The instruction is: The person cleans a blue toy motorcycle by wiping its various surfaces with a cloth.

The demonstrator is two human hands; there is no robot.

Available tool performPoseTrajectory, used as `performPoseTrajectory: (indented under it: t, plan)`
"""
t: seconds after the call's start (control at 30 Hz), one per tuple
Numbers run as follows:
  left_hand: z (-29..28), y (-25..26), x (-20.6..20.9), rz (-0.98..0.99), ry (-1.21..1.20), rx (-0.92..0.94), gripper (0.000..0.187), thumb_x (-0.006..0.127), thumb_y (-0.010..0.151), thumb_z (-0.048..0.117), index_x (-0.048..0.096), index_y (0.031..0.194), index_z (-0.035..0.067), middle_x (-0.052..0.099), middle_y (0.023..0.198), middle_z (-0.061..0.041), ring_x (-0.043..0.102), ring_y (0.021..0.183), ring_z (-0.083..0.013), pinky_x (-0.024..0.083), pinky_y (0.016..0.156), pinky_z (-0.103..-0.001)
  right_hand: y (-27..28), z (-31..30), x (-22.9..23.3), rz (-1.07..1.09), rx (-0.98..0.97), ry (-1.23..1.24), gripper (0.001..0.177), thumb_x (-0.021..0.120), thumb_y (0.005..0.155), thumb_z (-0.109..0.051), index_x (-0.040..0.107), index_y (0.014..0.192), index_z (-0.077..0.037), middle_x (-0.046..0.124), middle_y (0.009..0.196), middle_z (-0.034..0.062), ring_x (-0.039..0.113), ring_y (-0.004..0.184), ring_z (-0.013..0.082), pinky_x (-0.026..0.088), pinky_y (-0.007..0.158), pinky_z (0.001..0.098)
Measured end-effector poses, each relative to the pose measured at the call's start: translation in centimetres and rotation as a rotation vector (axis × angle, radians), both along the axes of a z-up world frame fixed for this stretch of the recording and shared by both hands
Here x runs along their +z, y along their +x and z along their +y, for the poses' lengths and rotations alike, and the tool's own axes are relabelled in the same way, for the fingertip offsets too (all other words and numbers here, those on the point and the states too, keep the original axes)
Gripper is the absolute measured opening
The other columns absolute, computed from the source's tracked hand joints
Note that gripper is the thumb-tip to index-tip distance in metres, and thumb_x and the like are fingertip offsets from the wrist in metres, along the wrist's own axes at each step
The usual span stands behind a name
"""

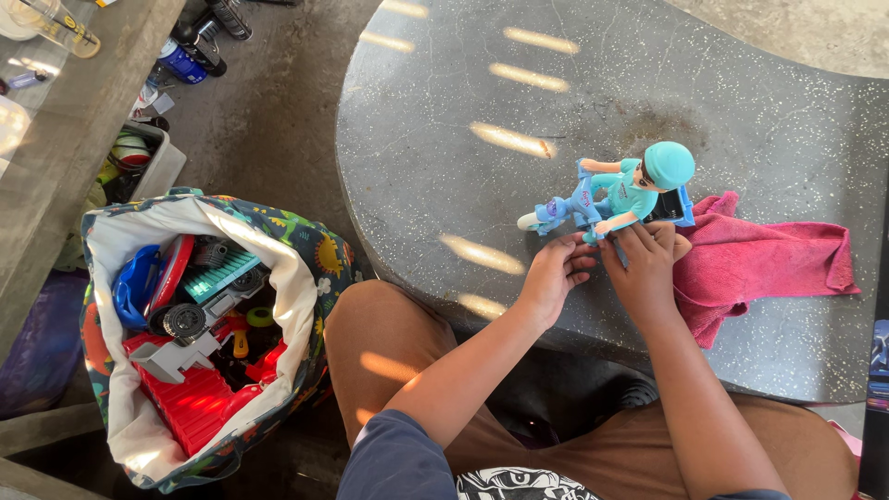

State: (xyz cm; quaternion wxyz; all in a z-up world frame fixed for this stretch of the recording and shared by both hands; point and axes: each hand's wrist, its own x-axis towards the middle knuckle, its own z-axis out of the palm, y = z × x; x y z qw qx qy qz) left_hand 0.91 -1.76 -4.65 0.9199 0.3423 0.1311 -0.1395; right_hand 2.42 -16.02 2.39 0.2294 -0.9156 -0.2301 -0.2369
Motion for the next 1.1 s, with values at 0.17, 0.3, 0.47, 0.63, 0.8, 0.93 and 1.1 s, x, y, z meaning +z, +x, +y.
performPoseTrajectory:
  t: [0.17,0.3,0.47,0.63,0.8,0.93,1.1]
  plan:
    - [-0.2,-0.1,-0.1,0.0,0.001,0.004,0.034,0.049,0.104,0.025,0.058,0.13,0.006,0.068,0.113,-0.003,0.061,0.094,-0.0107,0.049,0.083,-0.03,-0.2,0.2,0.2,-0.003,-0.003,-0.013,0.02,0.075,0.095,-0.016,0.073,0.115,-0.011,0.072,0.106,-0.0012,0.054,0.101,0.0217,0.03,0.093,0.0412]
    - [0.0,0.1,-0.4,0.025,-0.023,0.001,0.033,0.05,0.103,0.026,0.057,0.129,0.007,0.068,0.113,-0.003,0.061,0.094,-0.0115,0.049,0.082,-0.03,-0.2,0.2,0.5,0.029,-0.006,-0.012,0.021,0.074,0.096,-0.018,0.074,0.117,-0.012,0.072,0.105,-0.0017,0.054,0.101,0.0214,0.03,0.093,0.0408]
    - [-0.3,0.0,-0.5,0.016,-0.096,0.011,0.034,0.051,0.103,0.026,0.056,0.132,0.009,0.065,0.116,-0.003,0.061,0.096,-0.0127,0.048,0.081,-0.032,-0.4,0.5,0.9,-0.003,-0.01,-0.028,0.019,0.074,0.096,-0.018,0.075,0.114,-0.014,0.074,0.108,-0.0022,0.054,0.099,0.0216,0.031,0.091,0.0415]
    - [-0.1,-0.2,0.5,-0.011,0.02,-0.006,0.036,0.049,0.105,0.028,0.051,0.137,0.012,0.065,0.119,-0.004,0.061,0.095,-0.0123,0.048,0.081,-0.03,-0.3,0.7,0.3,0.024,-0.033,-0.021,0.02,0.072,0.098,-0.015,0.073,0.118,-0.012,0.071,0.106,0.0008,0.052,0.103,0.0266,0.035,0.094,0.041]
    - [-0.3,0.0,0.8,-0.027,0.202,0.055,0.035,0.051,0.104,0.023,0.048,0.137,0.012,0.063,0.119,-0.006,0.062,0.093,-0.0117,0.05,0.078,-0.029,-0.6,0.2,0.4,0.018,0.053,-0.004,0.021,0.07,0.095,-0.011,0.071,0.115,-0.005,0.071,0.106,0.0057,0.057,0.102,0.0277,0.039,0.092,0.0434]
    - [0.5,0.5,0.8,-0.005,0.308,0.17,0.034,0.052,0.102,0.022,0.044,0.132,0.01,0.061,0.117,-0.008,0.063,0.088,-0.013,0.051,0.074,-0.03,-0.2,-3.3,-0.1,0.074,-0.039,0.179,0.007,0.066,0.102,-0.012,0.07,0.107,-0.008,0.073,0.105,0.0046,0.062,0.096,0.021,0.044,0.088,0.0406]
    - [1.6,1.3,1.0,0.008,0.421,0.205,0.04,0.058,0.1,0.023,0.039,0.133,0.011,0.054,0.117,-0.009,0.056,0.083,-0.0133,0.049,0.071,-0.032,1.6,-6.5,0.3,0.123,-0.124,0.283,0.036,0.066,0.106,-0.019,0.058,0.137,-0.003,0.063,0.121,0.0127,0.057,0.112,0.029,0.042,0.097,0.0426]
